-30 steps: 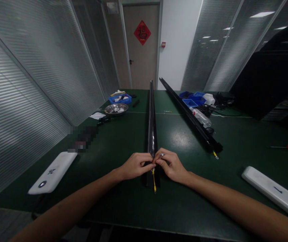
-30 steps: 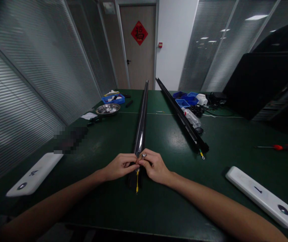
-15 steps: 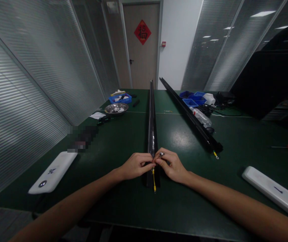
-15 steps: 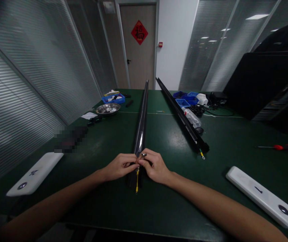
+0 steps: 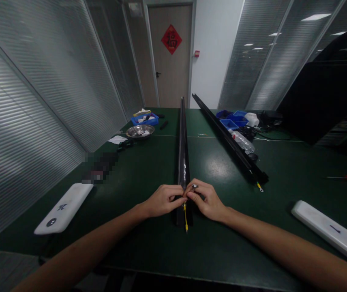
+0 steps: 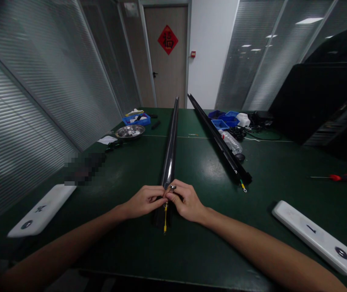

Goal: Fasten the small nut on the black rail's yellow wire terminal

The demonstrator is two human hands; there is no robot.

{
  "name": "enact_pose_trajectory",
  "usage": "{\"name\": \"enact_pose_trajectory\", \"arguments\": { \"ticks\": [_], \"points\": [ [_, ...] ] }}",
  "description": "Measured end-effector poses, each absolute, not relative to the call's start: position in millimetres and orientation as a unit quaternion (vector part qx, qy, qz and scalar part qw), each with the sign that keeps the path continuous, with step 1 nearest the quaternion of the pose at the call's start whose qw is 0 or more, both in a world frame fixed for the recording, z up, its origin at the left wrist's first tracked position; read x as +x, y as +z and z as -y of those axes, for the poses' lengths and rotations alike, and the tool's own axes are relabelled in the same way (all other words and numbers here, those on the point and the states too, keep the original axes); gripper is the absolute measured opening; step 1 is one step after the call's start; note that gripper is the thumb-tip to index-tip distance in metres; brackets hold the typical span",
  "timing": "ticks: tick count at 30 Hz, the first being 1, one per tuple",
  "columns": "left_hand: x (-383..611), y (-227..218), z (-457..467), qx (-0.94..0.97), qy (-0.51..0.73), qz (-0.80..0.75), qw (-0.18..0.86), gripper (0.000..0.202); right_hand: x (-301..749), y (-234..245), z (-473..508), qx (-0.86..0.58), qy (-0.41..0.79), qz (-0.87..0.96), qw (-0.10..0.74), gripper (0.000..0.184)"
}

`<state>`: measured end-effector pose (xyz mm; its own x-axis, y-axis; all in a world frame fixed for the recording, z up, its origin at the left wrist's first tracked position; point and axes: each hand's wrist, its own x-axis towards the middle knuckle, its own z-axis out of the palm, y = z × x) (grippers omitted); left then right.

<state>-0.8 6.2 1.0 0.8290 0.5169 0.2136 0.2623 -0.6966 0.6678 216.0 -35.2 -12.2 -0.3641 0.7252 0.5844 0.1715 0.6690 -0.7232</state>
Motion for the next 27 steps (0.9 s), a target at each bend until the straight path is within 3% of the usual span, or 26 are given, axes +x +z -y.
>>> {"name": "enact_pose_trajectory", "arguments": {
  "ticks": [27],
  "points": [
    [-1.0, -0.2, -7.5, 0.902, 0.192, -0.218, 0.319, 0.024, 215.7, -10.0, 35.5, -0.287, 0.281, 0.780, 0.479, 0.024]
  ]
}}
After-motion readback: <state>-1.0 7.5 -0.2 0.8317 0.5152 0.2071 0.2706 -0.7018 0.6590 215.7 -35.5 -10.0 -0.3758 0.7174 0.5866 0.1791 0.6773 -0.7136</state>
